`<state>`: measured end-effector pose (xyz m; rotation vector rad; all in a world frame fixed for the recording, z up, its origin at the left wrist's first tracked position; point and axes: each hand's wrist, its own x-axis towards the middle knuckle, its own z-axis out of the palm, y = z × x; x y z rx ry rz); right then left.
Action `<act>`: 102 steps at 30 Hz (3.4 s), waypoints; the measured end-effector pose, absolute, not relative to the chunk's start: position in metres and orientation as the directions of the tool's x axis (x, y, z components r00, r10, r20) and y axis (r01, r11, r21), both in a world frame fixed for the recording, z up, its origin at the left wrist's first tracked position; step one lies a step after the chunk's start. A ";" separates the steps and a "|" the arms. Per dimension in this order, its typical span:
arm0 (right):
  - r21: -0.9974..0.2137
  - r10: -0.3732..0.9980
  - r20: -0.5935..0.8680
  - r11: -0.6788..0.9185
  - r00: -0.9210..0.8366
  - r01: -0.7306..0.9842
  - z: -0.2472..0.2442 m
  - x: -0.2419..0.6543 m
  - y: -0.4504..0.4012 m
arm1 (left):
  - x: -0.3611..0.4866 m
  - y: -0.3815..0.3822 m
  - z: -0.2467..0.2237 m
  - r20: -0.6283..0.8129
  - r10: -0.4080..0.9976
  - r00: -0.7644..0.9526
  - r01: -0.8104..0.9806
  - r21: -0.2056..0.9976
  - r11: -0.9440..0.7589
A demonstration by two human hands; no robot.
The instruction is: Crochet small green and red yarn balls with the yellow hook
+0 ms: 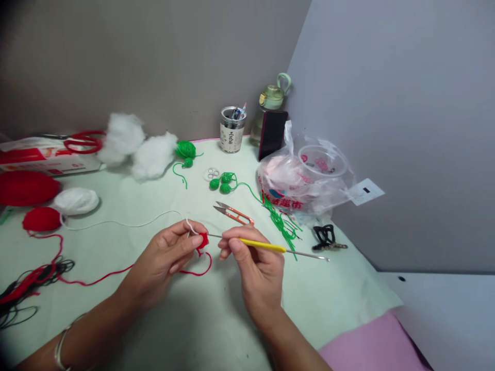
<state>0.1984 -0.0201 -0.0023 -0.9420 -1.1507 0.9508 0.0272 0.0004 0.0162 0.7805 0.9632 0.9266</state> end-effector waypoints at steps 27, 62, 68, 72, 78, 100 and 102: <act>-0.848 0.859 0.510 0.495 0.037 0.190 0.002 0.194 -0.020 | 0.033 -0.005 0.013 -0.343 0.897 0.281 -0.316 0.849 0.423; -0.670 0.748 0.658 0.633 -0.083 0.389 -0.008 0.190 -0.031 | 0.037 -0.014 0.020 -0.369 0.872 0.323 -0.403 0.780 0.479; -0.899 0.899 0.437 0.438 -0.037 0.027 -0.002 0.197 -0.022 | 0.028 -0.008 0.027 -0.361 0.861 0.357 -0.446 0.744 0.497; -0.918 0.935 0.348 0.354 0.064 -0.177 -0.001 0.202 -0.015 | 0.020 -0.005 0.025 -0.324 0.873 0.365 -0.464 0.749 0.473; -0.931 0.932 0.361 0.363 0.044 -0.051 0.000 0.196 -0.019 | 0.028 -0.010 0.018 -0.289 0.922 0.257 -0.399 0.837 0.373; -0.949 0.977 0.215 0.208 -0.003 -0.237 -0.005 0.198 -0.017 | 0.032 -0.010 0.008 -0.300 0.928 0.222 -0.364 0.857 0.364; -0.932 0.988 0.150 0.134 -0.021 -0.338 -0.004 0.199 -0.015 | 0.030 -0.009 0.009 -0.314 0.922 0.227 -0.331 0.865 0.376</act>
